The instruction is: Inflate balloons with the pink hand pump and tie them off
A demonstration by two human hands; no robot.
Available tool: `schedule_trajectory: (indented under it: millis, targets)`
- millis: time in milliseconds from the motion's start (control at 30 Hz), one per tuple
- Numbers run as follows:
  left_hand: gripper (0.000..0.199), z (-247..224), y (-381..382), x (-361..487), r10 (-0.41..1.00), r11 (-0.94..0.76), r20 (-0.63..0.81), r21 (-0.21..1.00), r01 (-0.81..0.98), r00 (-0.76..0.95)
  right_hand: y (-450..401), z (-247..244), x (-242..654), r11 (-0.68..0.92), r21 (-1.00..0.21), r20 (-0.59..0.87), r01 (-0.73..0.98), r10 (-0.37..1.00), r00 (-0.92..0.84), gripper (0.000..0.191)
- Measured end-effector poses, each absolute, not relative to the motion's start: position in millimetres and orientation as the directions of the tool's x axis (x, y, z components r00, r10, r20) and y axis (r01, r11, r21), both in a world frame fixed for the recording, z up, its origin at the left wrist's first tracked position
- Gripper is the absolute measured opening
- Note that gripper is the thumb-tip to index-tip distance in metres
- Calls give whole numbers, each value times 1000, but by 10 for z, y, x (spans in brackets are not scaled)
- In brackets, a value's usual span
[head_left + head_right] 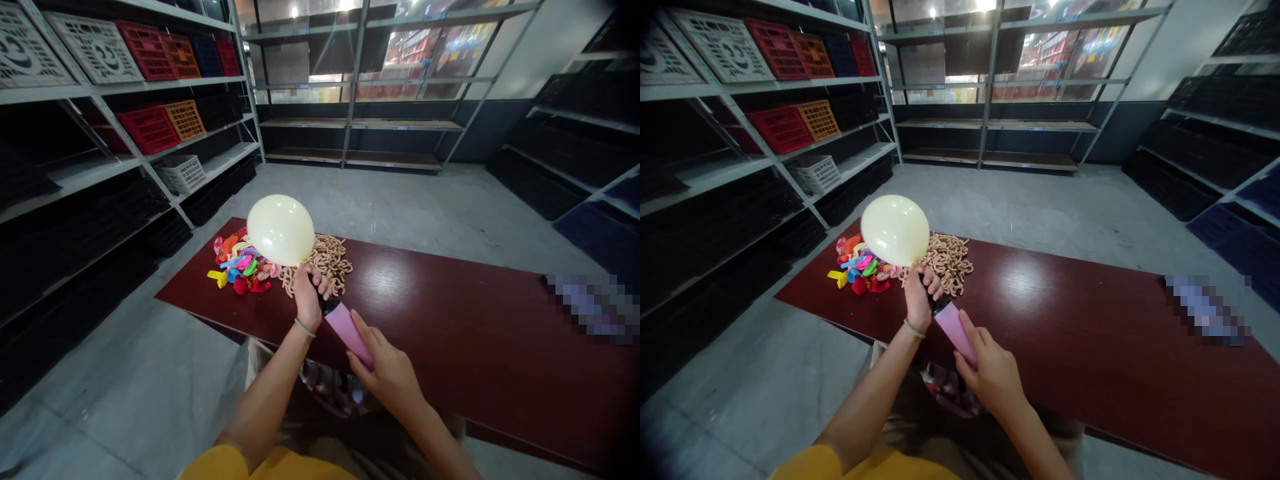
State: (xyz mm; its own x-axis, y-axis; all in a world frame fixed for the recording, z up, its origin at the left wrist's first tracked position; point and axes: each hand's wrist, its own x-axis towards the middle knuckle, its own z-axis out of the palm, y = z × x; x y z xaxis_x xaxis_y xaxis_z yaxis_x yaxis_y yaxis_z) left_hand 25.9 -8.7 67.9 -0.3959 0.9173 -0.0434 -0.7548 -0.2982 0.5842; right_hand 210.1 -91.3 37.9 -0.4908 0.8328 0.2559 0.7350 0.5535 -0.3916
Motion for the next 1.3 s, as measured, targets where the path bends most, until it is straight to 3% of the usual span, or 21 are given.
schedule_trajectory:
  millis: [433, 633, 933, 1100, 1300]
  targets:
    - [25, 637, -24, 375, 935, -279, 0, 617, -736, -354, -1024, 311, 2143, 523, -456, 246, 720, 852, -463, 73]
    - [26, 655, -42, 389, 933, -234, -61, 645, -728, -355, -1059, 365, 2188, 548, -456, 265, 702, 836, -480, 71]
    - [26, 774, 119, 24, 879, -317, -34, 704, -636, -476, -1217, 341, 2366, 526, -445, 220, 725, 849, -481, 67]
    - [26, 700, 128, -119, 855, -362, 6, 725, -586, -519, -1115, 337, 2662, 459, -343, 252, 820, 886, -390, 63]
    - [27, 584, 13, -107, 911, -270, 12, 774, -573, -413, -710, 416, 3168, 262, -58, 236, 963, 941, -241, 62]
